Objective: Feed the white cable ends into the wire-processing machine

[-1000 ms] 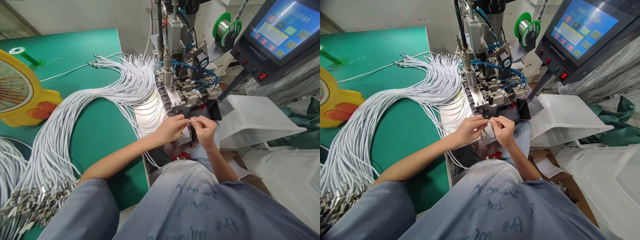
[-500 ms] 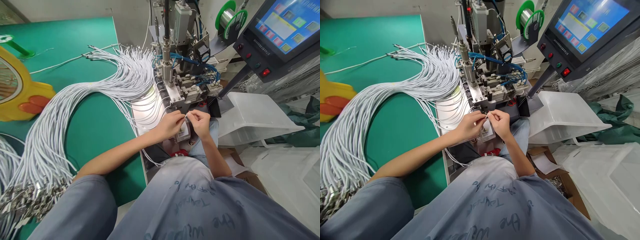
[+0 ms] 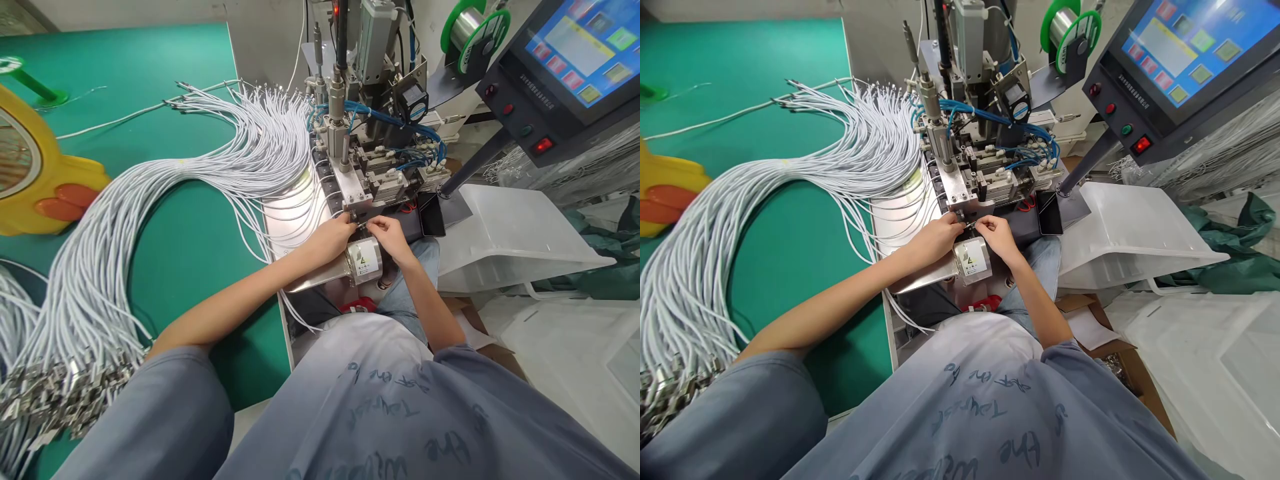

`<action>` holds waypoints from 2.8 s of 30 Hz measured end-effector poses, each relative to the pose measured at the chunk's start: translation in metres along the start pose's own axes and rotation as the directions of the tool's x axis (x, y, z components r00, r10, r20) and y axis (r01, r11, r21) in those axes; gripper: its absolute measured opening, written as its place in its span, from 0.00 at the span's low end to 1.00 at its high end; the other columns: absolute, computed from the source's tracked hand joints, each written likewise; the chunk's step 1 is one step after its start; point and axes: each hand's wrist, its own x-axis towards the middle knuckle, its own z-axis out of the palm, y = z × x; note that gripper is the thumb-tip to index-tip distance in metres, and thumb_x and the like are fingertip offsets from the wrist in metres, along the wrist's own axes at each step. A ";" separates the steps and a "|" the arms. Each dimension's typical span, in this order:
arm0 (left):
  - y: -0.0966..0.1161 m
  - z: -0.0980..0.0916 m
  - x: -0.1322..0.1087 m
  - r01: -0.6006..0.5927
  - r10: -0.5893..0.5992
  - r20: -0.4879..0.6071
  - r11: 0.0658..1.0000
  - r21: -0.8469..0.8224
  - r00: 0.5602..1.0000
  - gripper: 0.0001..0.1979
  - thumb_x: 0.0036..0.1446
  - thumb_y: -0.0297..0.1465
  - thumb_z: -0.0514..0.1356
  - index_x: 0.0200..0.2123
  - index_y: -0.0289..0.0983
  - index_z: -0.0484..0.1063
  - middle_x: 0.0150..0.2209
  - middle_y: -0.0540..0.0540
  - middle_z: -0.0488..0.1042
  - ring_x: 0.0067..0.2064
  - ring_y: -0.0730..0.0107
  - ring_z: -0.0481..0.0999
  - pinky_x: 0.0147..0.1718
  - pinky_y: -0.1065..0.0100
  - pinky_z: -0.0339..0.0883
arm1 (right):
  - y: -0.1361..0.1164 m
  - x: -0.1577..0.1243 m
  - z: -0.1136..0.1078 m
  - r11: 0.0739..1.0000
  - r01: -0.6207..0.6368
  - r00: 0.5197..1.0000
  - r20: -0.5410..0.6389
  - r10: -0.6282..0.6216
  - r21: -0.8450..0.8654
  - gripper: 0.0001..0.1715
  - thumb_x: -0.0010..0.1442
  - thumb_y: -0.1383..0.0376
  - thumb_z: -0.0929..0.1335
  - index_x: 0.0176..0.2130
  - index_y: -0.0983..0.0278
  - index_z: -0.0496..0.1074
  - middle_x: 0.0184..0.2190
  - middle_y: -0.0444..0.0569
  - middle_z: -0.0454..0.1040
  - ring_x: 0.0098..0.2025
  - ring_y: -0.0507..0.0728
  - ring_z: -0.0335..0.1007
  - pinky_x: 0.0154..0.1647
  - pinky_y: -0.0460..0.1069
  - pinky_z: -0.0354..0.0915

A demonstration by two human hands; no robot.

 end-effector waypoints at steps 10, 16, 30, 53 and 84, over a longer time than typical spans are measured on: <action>-0.009 0.005 0.001 -0.091 0.092 -0.014 0.995 0.040 0.996 0.20 0.58 0.19 0.46 0.50 0.34 0.68 0.37 0.42 0.67 0.32 0.70 0.72 0.32 0.70 0.64 | -0.005 0.002 0.002 0.989 -0.137 0.990 0.036 0.134 0.063 0.08 0.41 0.62 0.67 0.21 0.65 0.69 0.16 0.40 0.64 0.20 0.47 0.55 0.21 0.45 0.53; -0.008 -0.001 -0.001 -0.174 0.175 0.008 0.974 0.144 0.985 0.17 0.58 0.20 0.48 0.49 0.31 0.66 0.41 0.39 0.67 0.37 0.68 0.74 0.35 0.68 0.68 | -0.003 0.005 0.004 0.974 -0.206 0.979 0.025 0.204 0.097 0.08 0.39 0.62 0.67 0.22 0.65 0.69 0.15 0.39 0.63 0.19 0.47 0.55 0.18 0.44 0.50; -0.002 -0.011 -0.005 -0.178 0.179 0.020 0.953 0.247 0.984 0.14 0.57 0.19 0.49 0.44 0.30 0.70 0.40 0.38 0.70 0.36 0.64 0.75 0.30 0.67 0.65 | 0.005 0.013 0.005 0.994 -0.109 0.974 0.201 0.102 0.022 0.14 0.48 0.55 0.65 0.22 0.62 0.60 0.15 0.36 0.54 0.18 0.46 0.47 0.19 0.45 0.45; 0.014 -0.030 -0.017 0.077 -0.085 0.022 0.968 0.237 0.996 0.13 0.53 0.18 0.51 0.32 0.31 0.75 0.28 0.37 0.75 0.32 0.60 0.75 0.25 0.68 0.55 | 0.015 -0.118 0.114 0.934 0.185 0.754 0.654 0.065 -0.306 0.13 0.58 0.62 0.64 0.39 0.65 0.76 0.32 0.49 0.79 0.32 0.54 0.72 0.34 0.47 0.63; 0.032 -0.012 -0.018 -0.355 0.049 -0.458 0.705 -0.613 0.888 0.10 0.61 0.30 0.54 0.37 0.32 0.74 0.29 0.46 0.71 0.31 0.75 0.70 0.30 0.74 0.62 | -0.050 -0.079 -0.010 0.976 0.216 0.960 -0.190 -0.206 0.037 0.10 0.50 0.60 0.71 0.32 0.63 0.72 0.24 0.43 0.74 0.24 0.51 0.70 0.29 0.47 0.69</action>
